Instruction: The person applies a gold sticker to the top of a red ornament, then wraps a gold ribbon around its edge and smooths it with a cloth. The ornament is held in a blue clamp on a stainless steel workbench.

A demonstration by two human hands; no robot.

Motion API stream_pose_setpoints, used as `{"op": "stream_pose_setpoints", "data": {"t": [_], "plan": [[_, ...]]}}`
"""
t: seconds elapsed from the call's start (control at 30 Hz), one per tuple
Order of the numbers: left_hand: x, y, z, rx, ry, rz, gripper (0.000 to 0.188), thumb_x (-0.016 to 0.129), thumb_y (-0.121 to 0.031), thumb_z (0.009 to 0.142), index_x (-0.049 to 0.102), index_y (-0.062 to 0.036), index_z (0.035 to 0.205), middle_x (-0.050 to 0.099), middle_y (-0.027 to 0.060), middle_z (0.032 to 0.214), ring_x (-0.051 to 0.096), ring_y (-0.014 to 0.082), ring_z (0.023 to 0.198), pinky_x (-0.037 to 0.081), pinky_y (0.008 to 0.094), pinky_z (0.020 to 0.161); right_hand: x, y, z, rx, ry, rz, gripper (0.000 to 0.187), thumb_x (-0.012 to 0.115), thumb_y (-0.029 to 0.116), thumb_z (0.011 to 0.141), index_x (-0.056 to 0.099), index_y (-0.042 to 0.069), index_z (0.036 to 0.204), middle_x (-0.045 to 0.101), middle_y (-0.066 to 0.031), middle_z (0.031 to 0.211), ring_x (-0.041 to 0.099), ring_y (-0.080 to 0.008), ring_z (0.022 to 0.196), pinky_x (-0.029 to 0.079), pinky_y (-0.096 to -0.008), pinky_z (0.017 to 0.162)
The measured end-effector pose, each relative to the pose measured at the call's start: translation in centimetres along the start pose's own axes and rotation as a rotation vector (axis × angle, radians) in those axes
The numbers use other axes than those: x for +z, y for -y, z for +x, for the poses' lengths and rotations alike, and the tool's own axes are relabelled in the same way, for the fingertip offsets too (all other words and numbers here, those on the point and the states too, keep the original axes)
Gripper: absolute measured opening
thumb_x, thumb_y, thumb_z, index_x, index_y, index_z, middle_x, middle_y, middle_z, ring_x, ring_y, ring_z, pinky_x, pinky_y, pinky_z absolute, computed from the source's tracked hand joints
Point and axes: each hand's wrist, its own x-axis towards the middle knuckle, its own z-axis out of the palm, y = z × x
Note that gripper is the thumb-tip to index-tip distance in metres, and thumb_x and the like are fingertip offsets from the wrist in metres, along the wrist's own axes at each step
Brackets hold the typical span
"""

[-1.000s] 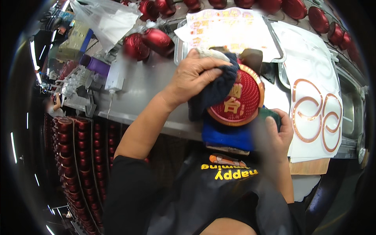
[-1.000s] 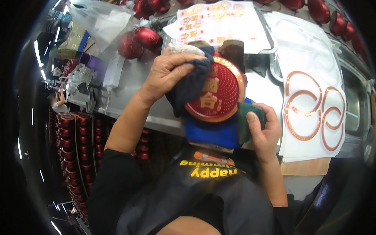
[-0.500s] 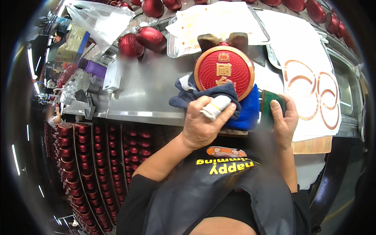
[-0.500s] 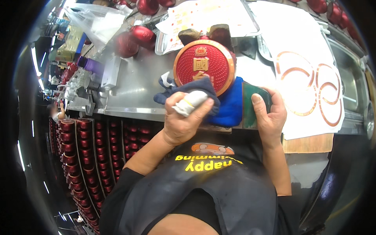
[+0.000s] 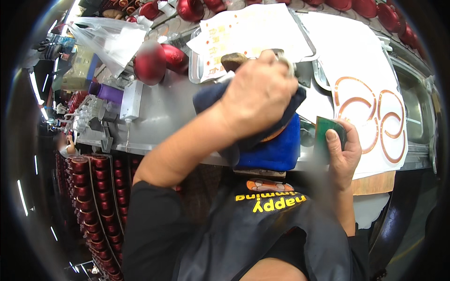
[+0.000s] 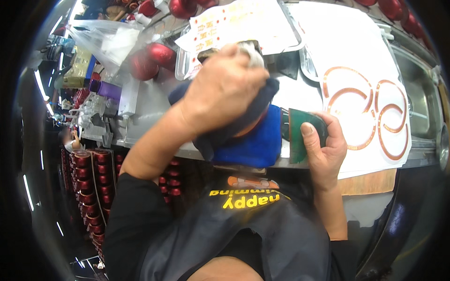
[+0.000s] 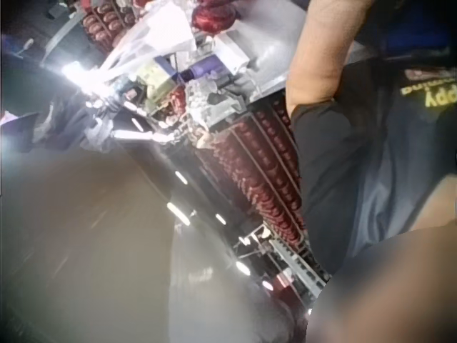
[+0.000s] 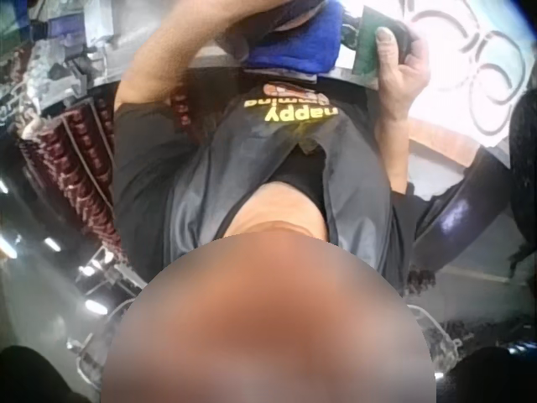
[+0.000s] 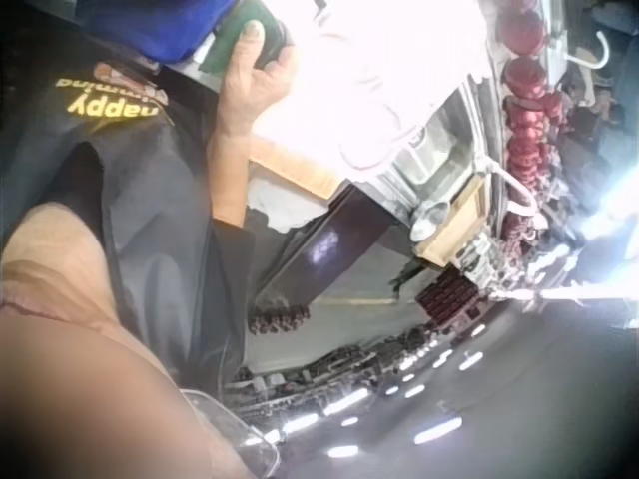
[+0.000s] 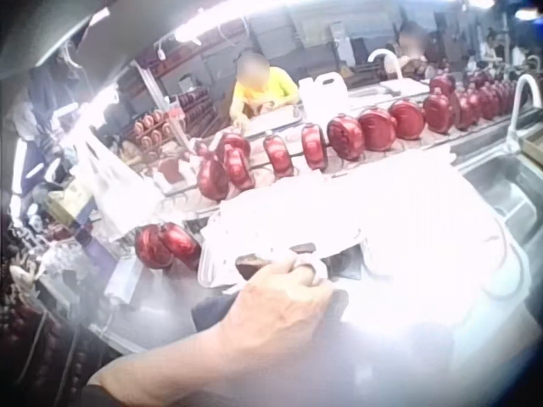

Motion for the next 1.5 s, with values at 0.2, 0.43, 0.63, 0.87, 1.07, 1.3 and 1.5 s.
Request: {"op": "stream_pose_setpoints", "data": {"t": [0.2, 0.43, 0.63, 0.87, 1.07, 1.3, 1.5], "plan": [[0.0, 3.7, -3.0, -0.135, -0.189, -0.063, 0.013, 0.073, -0.018, 0.088, 0.078, -0.0113, 0.099, 0.070, 0.0125, 0.088, 0.063, 0.0349, 0.094, 0.055, 0.0409, 0.080, 1.0, 0.2, 0.4, -0.015, 0.109, -0.050, 0.027, 0.070, 0.018, 0.102, 0.064, -0.001, 0.120, 0.067, -0.0049, 0.103, 0.061, -0.0104, 0.092, 0.050, -0.0237, 0.083], [0.5, -1.1, -12.0, -0.350, -0.404, -0.118, 0.030, 0.075, -0.005, 0.085, 0.078, -0.0085, 0.114, 0.074, 0.0120, 0.105, 0.064, 0.0338, 0.099, 0.047, 0.0410, 0.090, 3.6, -1.1, -0.2, -0.042, 0.173, -0.015, 0.028, 0.074, 0.017, 0.099, 0.067, -0.002, 0.119, 0.071, -0.0053, 0.102, 0.063, -0.0104, 0.092, 0.051, -0.0243, 0.084], [3.4, -6.8, -13.5, -0.132, -0.356, 0.098, 0.037, 0.065, -0.020, 0.085, 0.077, -0.0181, 0.120, 0.069, -0.0014, 0.121, 0.055, 0.0231, 0.112, 0.044, 0.0373, 0.093, 4.3, -1.7, -0.4, -0.015, 0.202, -0.081, 0.028, 0.070, 0.017, 0.102, 0.063, -0.002, 0.123, 0.067, -0.0030, 0.104, 0.060, -0.0080, 0.095, 0.050, -0.0218, 0.085], [3.4, -6.1, -15.0, -0.149, -0.356, 0.041, 0.034, 0.067, -0.018, 0.083, 0.079, -0.0175, 0.115, 0.069, -0.0009, 0.117, 0.053, 0.0247, 0.111, 0.047, 0.0364, 0.093, 4.3, -1.7, -0.2, -0.014, 0.222, -0.096, 0.028, 0.070, 0.017, 0.102, 0.064, -0.002, 0.123, 0.067, -0.0032, 0.105, 0.060, -0.0084, 0.095, 0.049, -0.0222, 0.086], [3.2, -6.2, -14.0, -0.156, -0.366, 0.040, 0.036, 0.068, -0.015, 0.081, 0.078, -0.0134, 0.115, 0.070, 0.0007, 0.114, 0.055, 0.0254, 0.110, 0.047, 0.0373, 0.092, 4.4, -1.7, 0.0, 0.010, 0.229, -0.085, 0.028, 0.071, 0.017, 0.101, 0.064, -0.001, 0.123, 0.067, -0.0033, 0.106, 0.060, -0.0094, 0.095, 0.050, -0.0232, 0.087], [2.6, -5.7, -14.2, -0.148, -0.317, 0.030, 0.035, 0.067, -0.017, 0.082, 0.078, -0.0139, 0.115, 0.070, 0.0013, 0.117, 0.054, 0.0250, 0.112, 0.046, 0.0382, 0.090, 4.4, -1.6, 0.1, -0.021, 0.233, -0.143, 0.029, 0.072, 0.017, 0.101, 0.064, -0.001, 0.122, 0.068, -0.0038, 0.105, 0.061, -0.0099, 0.095, 0.050, -0.0238, 0.087], [1.9, -5.7, -13.9, -0.099, -0.249, 0.102, 0.036, 0.063, -0.020, 0.084, 0.076, -0.0122, 0.117, 0.070, 0.0020, 0.117, 0.055, 0.0263, 0.113, 0.047, 0.0379, 0.089, 4.4, -1.5, 0.2, -0.042, 0.240, -0.148, 0.030, 0.072, 0.018, 0.100, 0.064, -0.001, 0.122, 0.067, -0.0039, 0.105, 0.060, -0.0101, 0.095, 0.050, -0.0241, 0.087]]}}
